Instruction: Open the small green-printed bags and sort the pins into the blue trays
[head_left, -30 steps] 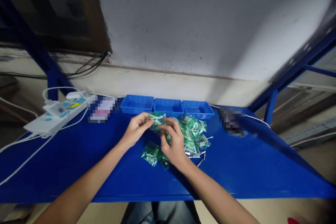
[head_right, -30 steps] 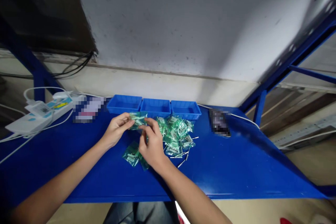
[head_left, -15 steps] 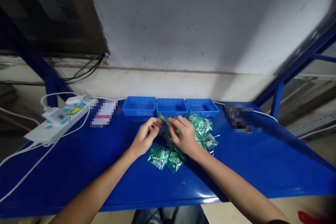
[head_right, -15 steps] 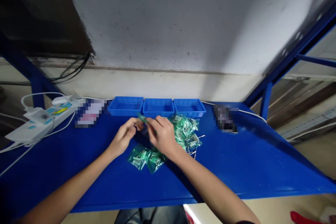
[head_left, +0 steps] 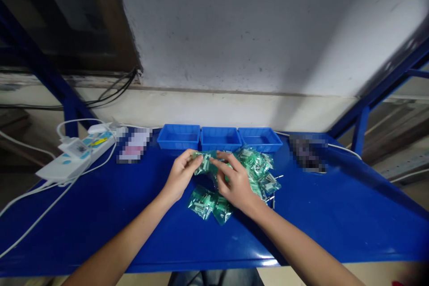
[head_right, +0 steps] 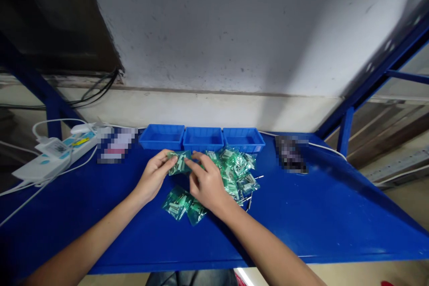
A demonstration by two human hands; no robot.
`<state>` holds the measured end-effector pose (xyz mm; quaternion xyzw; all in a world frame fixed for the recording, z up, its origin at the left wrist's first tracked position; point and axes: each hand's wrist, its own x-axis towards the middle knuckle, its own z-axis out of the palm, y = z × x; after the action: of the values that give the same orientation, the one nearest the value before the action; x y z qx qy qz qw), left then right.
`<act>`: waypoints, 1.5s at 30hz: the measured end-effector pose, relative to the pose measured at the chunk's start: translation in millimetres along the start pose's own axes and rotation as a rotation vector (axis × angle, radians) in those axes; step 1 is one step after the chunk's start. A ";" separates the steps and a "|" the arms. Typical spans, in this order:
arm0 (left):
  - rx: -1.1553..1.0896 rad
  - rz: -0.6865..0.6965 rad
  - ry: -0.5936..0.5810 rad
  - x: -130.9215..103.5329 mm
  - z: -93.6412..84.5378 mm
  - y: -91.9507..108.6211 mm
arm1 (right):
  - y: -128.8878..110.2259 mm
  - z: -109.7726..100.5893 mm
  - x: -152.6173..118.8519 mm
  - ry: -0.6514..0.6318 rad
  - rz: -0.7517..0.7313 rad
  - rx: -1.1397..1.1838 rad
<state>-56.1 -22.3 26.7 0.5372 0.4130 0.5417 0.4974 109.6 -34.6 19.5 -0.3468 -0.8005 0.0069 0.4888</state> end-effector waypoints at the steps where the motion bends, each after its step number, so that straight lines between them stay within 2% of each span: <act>1: 0.112 0.078 0.024 -0.6 -0.7 -0.1 | -2.6 -0.8 0.5 -0.009 0.109 0.034; 3: 0.356 0.282 0.058 -2.6 -2.1 -0.1 | -7.8 -1.9 1.8 -0.020 0.316 0.113; 6: 0.659 0.628 -0.021 -7.1 -1.3 0.5 | -12.9 -1.0 3.4 -0.057 0.547 0.286; 8: 0.764 0.715 -0.086 -9.5 1.3 1.2 | -13.7 0.3 3.4 -0.040 0.625 0.361; 9: 0.785 0.695 -0.099 -10.0 2.6 1.7 | -13.4 0.6 3.1 -0.011 0.626 0.356; 11: 0.742 0.556 -0.120 -9.3 3.9 2.2 | -12.0 0.4 1.8 0.046 0.548 0.286; 13: 0.545 0.343 -0.149 -6.4 2.7 1.8 | -9.6 -0.1 -0.9 0.057 0.406 0.190; 16: 0.127 0.072 -0.149 -0.9 -2.8 -1.0 | -5.2 1.7 -6.9 0.001 0.180 0.073; 19: -0.051 -0.033 -0.091 2.7 -8.1 -3.2 | -1.5 5.7 -11.5 -0.021 0.069 0.002; 22: 0.010 -0.018 0.033 5.6 -10.8 0.7 | -0.1 6.1 -10.3 0.009 0.067 0.021; 25: 0.079 0.119 0.222 15.5 -13.6 14.7 | -0.9 2.4 -5.3 0.065 0.105 0.072; 28: 0.123 0.282 0.444 38.8 -23.5 33.2 | -2.2 -2.2 -1.2 0.111 0.153 0.090; 30: 0.197 0.313 0.571 58.1 -35.2 39.6 | -1.8 -5.8 0.7 0.119 0.187 0.097; 32: 0.354 0.268 0.586 72.3 -47.4 36.2 | 1.0 -10.8 2.6 0.105 0.216 0.089; 34: 0.621 0.295 0.601 74.8 -54.6 23.7 | 6.8 -17.6 4.9 0.070 0.222 0.047; 36: 0.836 0.378 0.546 65.4 -52.5 7.8 | 15.0 -25.0 7.5 0.040 0.222 -0.007; 37: 0.907 0.417 0.465 57.9 -48.0 0.4 | 19.2 -28.2 8.7 0.036 0.228 -0.030; 39: 0.989 0.456 0.213 42.3 -35.1 -10.8 | 26.3 -32.8 10.3 0.043 0.255 -0.059; 41: 1.015 0.434 -0.040 30.8 -22.8 -17.4 | 29.8 -33.9 10.6 0.048 0.282 -0.068; 43: 1.037 0.398 -0.224 25.2 -16.8 -21.6 | 29.7 -31.6 9.6 0.031 0.295 -0.064; 45: 1.057 0.381 -0.351 24.3 -18.6 -25.4 | 27.4 -27.3 7.8 -0.006 0.297 -0.057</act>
<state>-70.5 7.4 4.4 0.8587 0.4346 0.2452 0.1169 143.9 -18.4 30.2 -0.4752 -0.7415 0.0575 0.4701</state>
